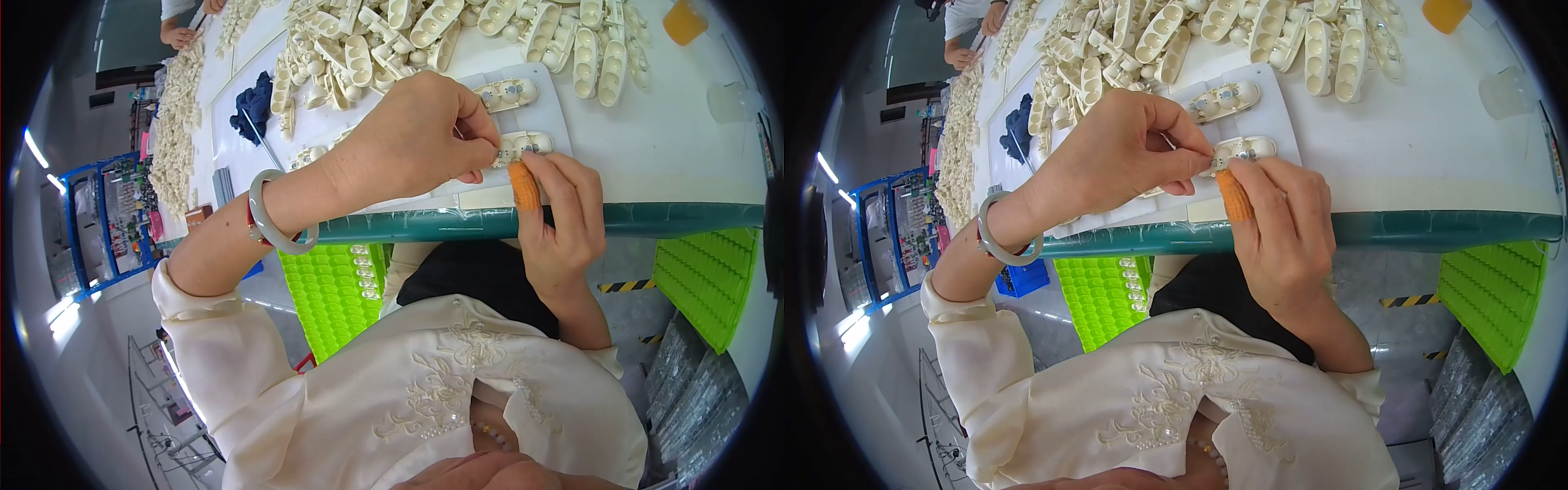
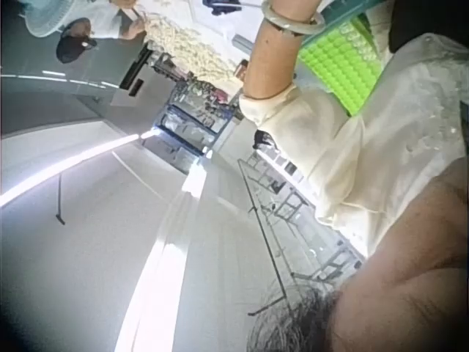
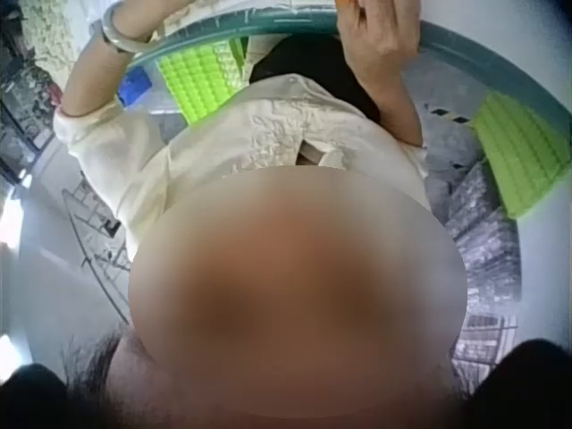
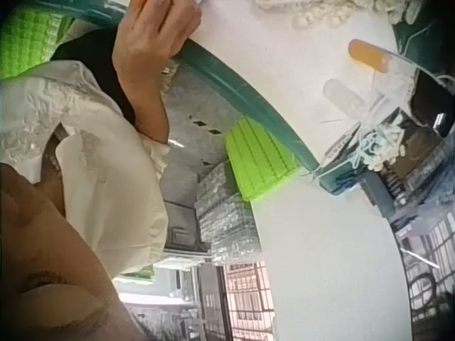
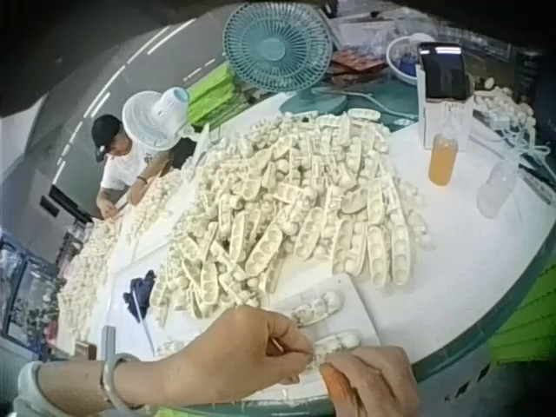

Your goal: The worker is assembling small white plastic components by placing them into a tray, applying adhesive from a bottle, and using a craft knife for precision work.

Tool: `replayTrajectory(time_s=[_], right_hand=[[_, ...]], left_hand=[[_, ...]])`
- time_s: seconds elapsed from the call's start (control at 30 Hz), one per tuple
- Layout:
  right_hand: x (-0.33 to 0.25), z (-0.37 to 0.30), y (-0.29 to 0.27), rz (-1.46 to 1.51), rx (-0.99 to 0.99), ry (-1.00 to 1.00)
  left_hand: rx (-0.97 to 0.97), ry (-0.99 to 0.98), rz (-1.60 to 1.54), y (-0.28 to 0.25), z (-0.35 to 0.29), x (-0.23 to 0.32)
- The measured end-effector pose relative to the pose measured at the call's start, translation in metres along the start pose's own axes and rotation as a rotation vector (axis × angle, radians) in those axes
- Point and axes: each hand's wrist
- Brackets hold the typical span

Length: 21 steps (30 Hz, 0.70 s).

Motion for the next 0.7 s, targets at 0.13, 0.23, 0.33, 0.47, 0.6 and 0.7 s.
replayTrajectory(time_s=[0.13, 0.23, 0.33, 0.47, 0.6, 0.7], right_hand=[[0.003, 0.004, -0.003, -0.014, -0.063, -0.020], [0.008, 0.000, -0.007, -0.069, -0.149, -0.130], [0.014, -0.005, -0.005, -0.126, -0.159, -0.212], [0.017, -0.005, -0.007, -0.121, -0.176, -0.232], [0.018, -0.006, -0.007, -0.130, -0.167, -0.244], [0.019, -0.007, -0.007, -0.129, -0.171, -0.255]], left_hand=[[0.013, -0.028, 0.003, 0.000, -0.001, 0.003], [0.024, -0.009, 0.032, 0.001, -0.002, 0.003], [0.040, -0.016, 0.057, 0.002, -0.003, 0.005], [0.039, -0.031, 0.117, 0.002, -0.004, 0.010], [0.039, -0.046, 0.111, 0.002, -0.004, 0.010], [0.040, -0.043, 0.096, 0.002, -0.004, 0.009]])
Point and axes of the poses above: each hand's wrist, its own z-axis towards the middle knuckle, its own y-axis out of the palm, x = y × z, and after that the axes turned 15 degrees about z, right-handed
